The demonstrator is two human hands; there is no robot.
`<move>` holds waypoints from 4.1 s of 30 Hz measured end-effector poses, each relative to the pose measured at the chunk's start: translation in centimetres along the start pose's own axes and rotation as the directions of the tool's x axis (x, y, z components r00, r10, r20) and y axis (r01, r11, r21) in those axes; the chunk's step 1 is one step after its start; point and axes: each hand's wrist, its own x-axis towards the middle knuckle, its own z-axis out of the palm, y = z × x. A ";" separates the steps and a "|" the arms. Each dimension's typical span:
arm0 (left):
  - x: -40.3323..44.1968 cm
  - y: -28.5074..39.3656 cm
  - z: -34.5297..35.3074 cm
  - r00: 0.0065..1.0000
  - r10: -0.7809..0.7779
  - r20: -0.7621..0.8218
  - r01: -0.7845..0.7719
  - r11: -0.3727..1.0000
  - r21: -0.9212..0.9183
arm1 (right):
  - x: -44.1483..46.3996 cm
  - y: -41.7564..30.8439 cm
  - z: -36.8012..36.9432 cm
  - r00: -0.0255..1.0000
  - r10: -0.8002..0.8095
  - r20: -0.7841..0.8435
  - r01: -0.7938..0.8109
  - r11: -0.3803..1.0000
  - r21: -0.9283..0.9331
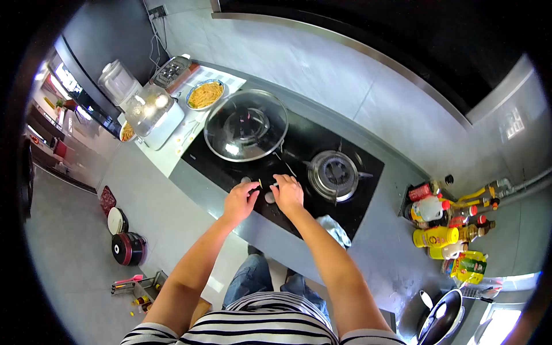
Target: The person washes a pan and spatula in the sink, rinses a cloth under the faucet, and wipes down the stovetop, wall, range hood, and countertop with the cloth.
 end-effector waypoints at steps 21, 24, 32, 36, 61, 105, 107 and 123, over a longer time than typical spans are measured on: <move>13.9 -3.3 -9.9 0.959 0.275 -0.067 -0.283 0.936 -0.208 | 17.2 -9.2 0.7 0.899 0.418 -0.131 -0.408 0.908 0.095; 12.6 1.8 -8.5 0.906 0.423 0.003 -0.401 0.862 -0.311 | 12.3 -11.0 -5.7 0.842 0.520 -0.142 -0.505 0.853 0.132; 1.2 17.5 0.6 0.616 0.714 0.333 -0.381 0.640 -0.667 | -11.2 -11.2 -19.2 0.568 0.696 -0.439 -0.741 0.664 0.095; -8.4 26.6 6.4 0.379 0.848 0.370 -0.389 0.509 -0.768 | -25.8 -11.6 -24.9 0.339 0.741 -0.579 -0.827 0.528 0.191; -36.4 59.4 34.0 -0.046 0.937 0.346 -0.283 0.320 -0.904 | -66.1 4.8 -48.3 -0.269 0.649 -0.711 -0.880 0.134 0.455; -23.6 29.8 17.0 0.799 0.418 0.432 -0.282 0.896 -0.344 | -39.4 2.4 -27.9 0.902 0.269 -0.338 -0.331 0.933 -0.139; -22.0 25.2 14.5 0.856 0.351 0.379 -0.232 0.917 -0.325 | -35.1 1.4 -24.0 0.946 0.226 -0.232 -0.262 0.955 -0.139; 2.5 -3.3 -0.1 0.900 0.388 0.199 -0.397 0.918 0.004 | -1.0 0.3 1.7 0.998 0.044 -0.053 -0.062 0.906 -0.419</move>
